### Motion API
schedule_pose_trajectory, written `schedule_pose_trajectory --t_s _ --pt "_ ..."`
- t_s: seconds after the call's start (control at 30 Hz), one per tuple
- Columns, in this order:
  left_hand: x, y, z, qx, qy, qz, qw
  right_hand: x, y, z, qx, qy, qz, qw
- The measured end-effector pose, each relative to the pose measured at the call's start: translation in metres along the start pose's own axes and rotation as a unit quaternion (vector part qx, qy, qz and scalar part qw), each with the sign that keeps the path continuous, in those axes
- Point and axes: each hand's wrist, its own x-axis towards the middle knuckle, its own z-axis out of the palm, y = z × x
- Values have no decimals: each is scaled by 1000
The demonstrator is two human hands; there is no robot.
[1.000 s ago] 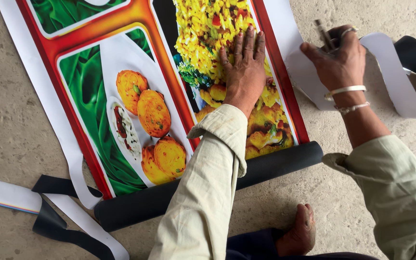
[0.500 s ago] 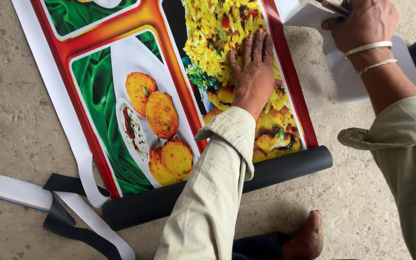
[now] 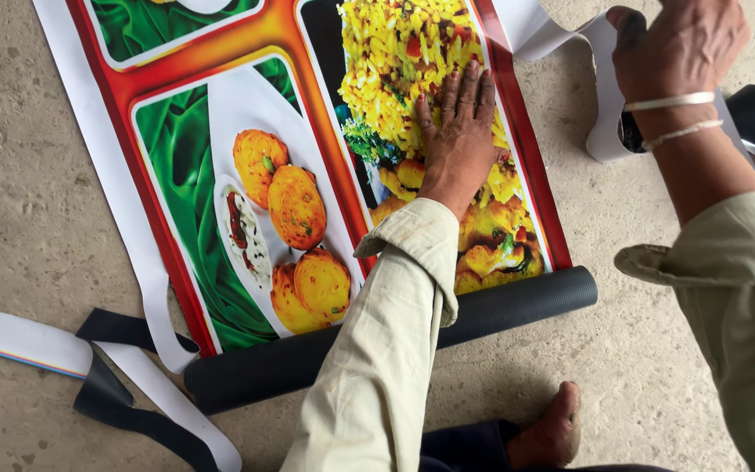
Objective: The person sits on the floor and uses a utility knife to trim the white borders from a large printed banner featuring food images. They repeatedly unroll the banner, cut along the edge, and roll it back to continue trimming the next section.
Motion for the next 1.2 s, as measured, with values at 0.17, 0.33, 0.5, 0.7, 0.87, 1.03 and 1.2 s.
schedule_pose_trajectory --t_s 0.17,0.33,0.5,0.7,0.87,1.03,1.2 --pt "-80 -19 -11 -41 147 81 985 -58 -14 -91 335 -237 -37 911" --pt "-273 -77 -45 -56 10 40 998 -131 -58 -169 328 -437 -126 828" --pt "-370 -105 -68 204 64 12 977 -164 -88 -170 240 -459 -163 839" --pt "-367 -137 -66 87 64 -63 992 -132 -103 -160 201 -369 -104 901" --pt "-350 -153 -55 74 -6 -63 995 -118 -143 -155 123 -507 -215 826" --pt "-347 -140 -28 58 32 3 998 -143 -132 -136 70 -513 -252 817" --pt "-336 -77 2 -16 75 87 993 -168 -60 -116 36 -508 -154 847"
